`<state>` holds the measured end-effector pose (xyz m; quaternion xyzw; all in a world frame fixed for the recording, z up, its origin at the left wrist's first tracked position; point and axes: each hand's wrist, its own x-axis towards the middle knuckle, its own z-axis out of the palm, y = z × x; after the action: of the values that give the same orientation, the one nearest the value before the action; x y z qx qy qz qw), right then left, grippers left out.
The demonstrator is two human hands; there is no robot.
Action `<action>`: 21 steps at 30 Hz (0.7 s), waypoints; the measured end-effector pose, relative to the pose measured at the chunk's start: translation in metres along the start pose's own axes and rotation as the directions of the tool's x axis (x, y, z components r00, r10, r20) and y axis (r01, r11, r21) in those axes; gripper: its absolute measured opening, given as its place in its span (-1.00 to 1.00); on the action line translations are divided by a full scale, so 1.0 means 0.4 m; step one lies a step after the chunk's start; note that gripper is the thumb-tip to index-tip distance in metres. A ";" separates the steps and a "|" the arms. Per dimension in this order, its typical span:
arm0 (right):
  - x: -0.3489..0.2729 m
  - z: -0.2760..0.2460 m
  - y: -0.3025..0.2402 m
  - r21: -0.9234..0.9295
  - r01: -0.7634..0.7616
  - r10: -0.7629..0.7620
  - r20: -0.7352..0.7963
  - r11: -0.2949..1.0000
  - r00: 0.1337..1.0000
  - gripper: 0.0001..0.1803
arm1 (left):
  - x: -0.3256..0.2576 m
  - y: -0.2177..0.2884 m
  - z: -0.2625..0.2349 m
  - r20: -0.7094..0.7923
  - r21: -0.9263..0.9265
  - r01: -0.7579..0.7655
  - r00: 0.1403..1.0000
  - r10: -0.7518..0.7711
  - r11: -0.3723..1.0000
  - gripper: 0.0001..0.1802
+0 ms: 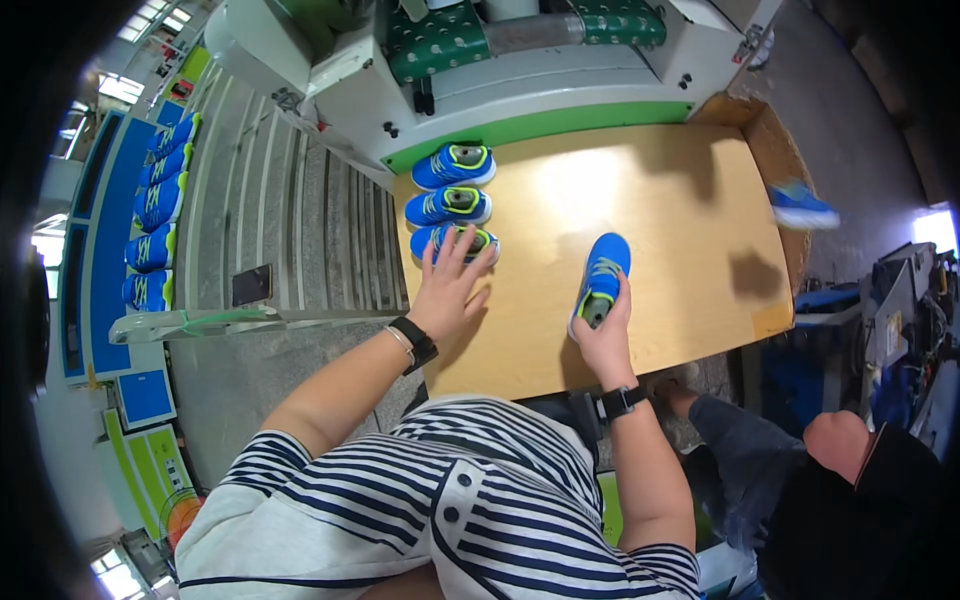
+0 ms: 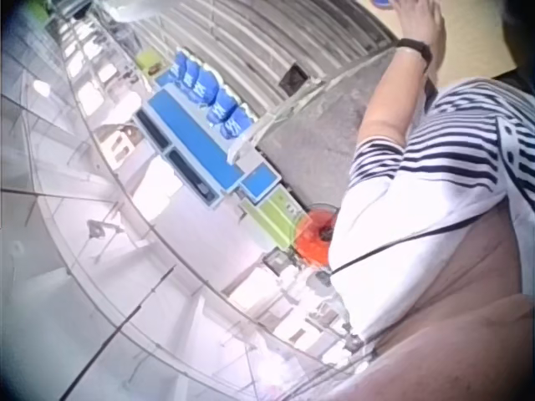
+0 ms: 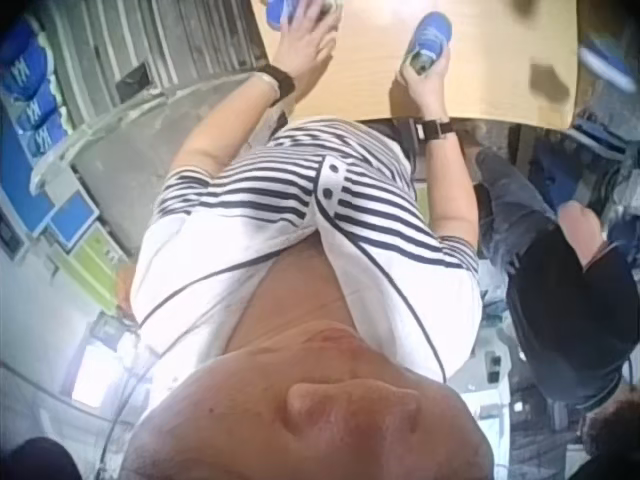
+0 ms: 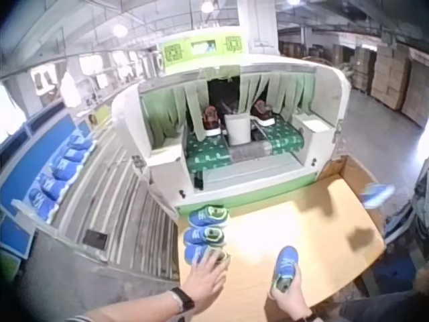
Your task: The person repeatedly picks up blue and green sneakers from a wooden table, places them into a green and white machine, and retrieves them as they emerge. The person then places the processed shoes back onto the table, repeating this cycle continuously.
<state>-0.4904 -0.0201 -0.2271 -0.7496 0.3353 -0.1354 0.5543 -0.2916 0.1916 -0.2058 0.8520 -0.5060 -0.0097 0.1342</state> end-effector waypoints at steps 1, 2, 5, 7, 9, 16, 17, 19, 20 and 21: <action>-0.007 -0.011 0.005 -0.005 0.008 -0.008 0.046 1.000 0.999 0.03 | 0.026 -0.012 -0.019 -0.022 -0.011 0.048 0.999 -0.048 0.999 -0.05; -0.016 -0.023 0.011 -0.010 0.015 -0.014 0.089 1.000 0.996 0.01 | 0.055 -0.025 -0.039 -0.043 -0.025 0.092 0.995 -0.093 0.995 0.00; -0.053 -0.049 -0.004 -0.032 -0.007 0.014 0.249 0.999 0.968 -0.03 | 0.129 -0.073 -0.078 -0.014 -0.013 0.141 0.990 -0.142 0.990 0.26; -0.071 -0.050 -0.011 -0.049 0.059 -0.044 0.276 0.997 0.960 -0.04 | 0.172 -0.105 -0.087 0.083 0.079 0.065 0.994 -0.071 0.995 0.29; -0.079 -0.052 -0.003 -0.045 0.080 -0.063 0.296 0.996 0.953 -0.05 | 0.224 -0.121 -0.104 0.200 0.111 0.064 0.976 -0.085 0.992 0.05; -0.053 -0.110 -0.026 -0.009 0.017 -0.011 0.489 1.000 0.872 -0.13 | 0.246 -0.100 -0.030 0.174 0.050 0.085 0.980 -0.092 0.995 -0.02; -0.013 -0.131 -0.035 -0.072 -0.090 0.114 0.509 0.993 0.853 -0.17 | 0.231 -0.105 -0.012 0.158 0.038 0.117 0.980 -0.121 0.992 0.04; 0.109 -0.193 -0.058 -0.209 -0.294 0.360 0.516 0.933 0.777 -0.23 | 0.215 -0.117 -0.010 0.181 0.012 0.128 0.975 -0.128 0.992 0.09; 0.179 -0.219 -0.059 -0.276 -0.139 0.238 0.368 0.951 0.899 -0.30 | 0.215 -0.110 -0.016 0.162 0.022 0.151 0.975 -0.153 0.988 0.11; 0.258 -0.244 -0.055 -0.358 0.009 0.078 0.229 0.934 0.970 -0.37 | 0.214 -0.096 -0.032 0.145 0.036 0.179 0.973 -0.182 0.983 0.13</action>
<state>-0.4627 -0.1561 -0.1904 -0.8423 0.2984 0.0287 0.4479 -0.2149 0.1375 -0.1923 0.8928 -0.4351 -0.0791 0.0855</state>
